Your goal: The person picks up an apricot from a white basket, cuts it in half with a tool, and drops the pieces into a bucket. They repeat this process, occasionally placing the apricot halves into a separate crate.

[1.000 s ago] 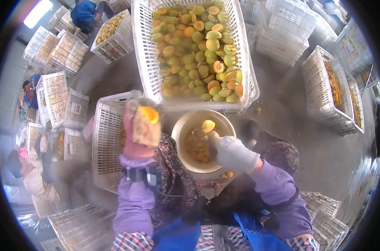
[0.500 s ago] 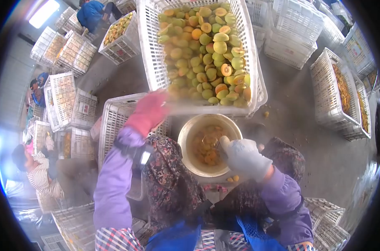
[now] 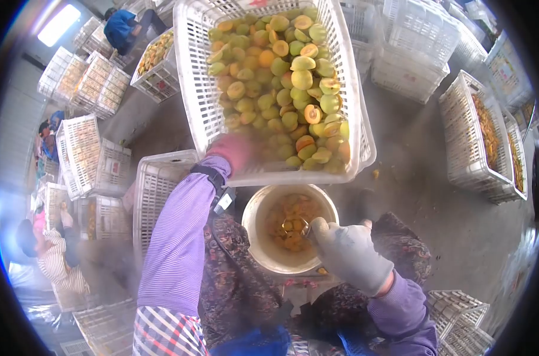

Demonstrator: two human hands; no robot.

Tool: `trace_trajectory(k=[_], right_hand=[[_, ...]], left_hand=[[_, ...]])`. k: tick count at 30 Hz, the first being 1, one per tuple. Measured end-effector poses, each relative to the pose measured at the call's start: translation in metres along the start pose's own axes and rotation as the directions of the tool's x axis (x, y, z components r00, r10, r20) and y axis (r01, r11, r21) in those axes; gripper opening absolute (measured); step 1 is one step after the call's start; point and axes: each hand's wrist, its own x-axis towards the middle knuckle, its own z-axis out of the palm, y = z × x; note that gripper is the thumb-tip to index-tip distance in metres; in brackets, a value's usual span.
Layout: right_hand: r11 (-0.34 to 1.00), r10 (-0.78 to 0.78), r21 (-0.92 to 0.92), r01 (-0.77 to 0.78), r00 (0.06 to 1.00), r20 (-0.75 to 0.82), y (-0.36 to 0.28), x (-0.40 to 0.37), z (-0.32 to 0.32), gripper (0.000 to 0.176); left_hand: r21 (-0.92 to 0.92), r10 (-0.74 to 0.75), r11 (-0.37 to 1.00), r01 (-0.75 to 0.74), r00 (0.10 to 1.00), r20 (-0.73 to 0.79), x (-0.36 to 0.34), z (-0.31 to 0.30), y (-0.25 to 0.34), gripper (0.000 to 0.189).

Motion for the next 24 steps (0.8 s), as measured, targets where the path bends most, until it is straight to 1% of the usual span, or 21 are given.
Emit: trace_trajectory(k=[1, 2, 4, 5, 7, 8, 9, 10, 11, 12, 13, 14, 16, 17, 19, 21, 22, 23, 24], right_hand=[[1.0, 0.023, 0.009, -0.024, 1.0, 0.02, -0.001, -0.001, -0.001, 0.02], [0.998, -0.007, 0.055, 0.011, 0.998, -0.07, 0.003, -0.002, 0.004, 0.02], [0.985, -0.069, 0.133, 0.106, 0.964, -0.255, 0.014, -0.002, 0.018, 0.022], [0.989, -0.042, 0.127, 0.077, 0.966, -0.254, 0.013, 0.0, 0.017, 0.023], [0.993, 0.014, 0.114, 0.015, 0.967, -0.253, 0.009, 0.002, 0.014, 0.024], [0.992, 0.038, 0.128, -0.007, 0.97, -0.241, 0.007, 0.004, 0.013, 0.024], [0.989, 0.064, 0.144, -0.031, 0.972, -0.228, 0.006, 0.007, 0.012, 0.024], [0.986, 0.089, 0.16, -0.054, 0.973, -0.215, 0.004, 0.009, 0.012, 0.024], [0.979, 0.088, 0.203, -0.032, 0.957, -0.275, 0.003, 0.012, 0.012, 0.024], [0.97, 0.09, 0.244, -0.006, 0.938, -0.334, 0.002, 0.014, 0.013, 0.024], [0.959, 0.093, 0.281, 0.022, 0.916, -0.39, 0.0, 0.017, 0.014, 0.024], [0.956, 0.083, 0.289, 0.041, 0.911, -0.405, -0.002, 0.021, 0.017, 0.025], [0.951, 0.064, 0.298, 0.075, 0.901, -0.43, -0.006, 0.027, 0.02, 0.027], [0.959, 0.068, 0.28, 0.053, 0.911, -0.406, -0.009, 0.029, 0.018, 0.028], [0.972, 0.078, 0.236, 0.008, 0.933, -0.352, -0.014, 0.034, 0.016, 0.032], [0.979, 0.126, 0.188, -0.073, 0.95, -0.286, -0.014, 0.036, 0.019, 0.036], [0.98, 0.151, 0.162, -0.112, 0.955, -0.254, -0.014, 0.037, 0.021, 0.038], [0.98, 0.151, 0.162, -0.114, 0.959, -0.239, -0.014, 0.038, 0.024, 0.039], [0.98, 0.148, 0.162, -0.113, 0.963, -0.224, -0.014, 0.039, 0.027, 0.04]], left_hand=[[-0.009, 0.03, 1.0, -0.03, 0.999, -0.037, -0.005, 0.0, 0.0, 0.048], [-0.015, 0.058, 0.998, -0.059, 0.996, -0.072, -0.009, 0.0, 0.0, 0.049], [-0.082, 0.024, 0.996, -0.02, 0.999, 0.046, -0.009, -0.002, 0.002, 0.05], [-0.116, 0.005, 0.993, 0.006, 0.995, 0.1, -0.008, -0.002, 0.0, 0.05], [-0.175, 0.093, 0.978, -0.116, 0.987, -0.132, 0.0, 0.02, -0.016, 0.041], [-0.191, 0.134, 0.964, -0.184, 0.959, -0.248, 0.008, 0.036, -0.024, 0.04], [-0.296, 0.103, 0.925, -0.238, 0.907, -0.408, 0.015, 0.052, -0.027, 0.032], [-0.52, 0.137, 0.769, -0.371, 0.891, -0.433, 0.032, 0.069, -0.036, 0.036], [-0.694, 0.163, 0.544, -0.472, 0.871, -0.464, 0.05, 0.088, -0.048, 0.043], [-0.819, 0.138, 0.237, -0.523, 0.853, -0.504, 0.046, 0.095, -0.045, 0.046], [-0.84, 0.112, -0.098, -0.534, 0.832, -0.543, 0.041, 0.101, -0.042, 0.05], [-0.746, 0.034, -0.455, -0.486, 0.828, -0.56, 0.015, 0.106, -0.022, 0.047], [-0.619, 0.067, -0.733, -0.282, 0.875, -0.479, -0.043, 0.077, 0.018, 0.044], [-0.518, 0.1, -0.84, -0.161, 0.892, -0.441, -0.061, 0.073, 0.032, 0.042], [-0.61, -0.04, -0.651, -0.452, 0.823, -0.566, -0.04, 0.119, 0.041, 0.04], [-0.536, -0.018, -0.737, -0.412, 0.804, -0.595, -0.041, 0.147, 0.049, 0.04], [-0.405, 0.065, -0.889, -0.212, 0.818, -0.572, -0.052, 0.153, 0.05, 0.042], [-0.247, 0.149, -0.969, 0.006, 0.811, -0.565, -0.063, 0.154, 0.05, 0.045], [0.039, 0.214, -0.96, 0.277, 0.817, -0.535, -0.069, 0.152, 0.05, 0.045]])
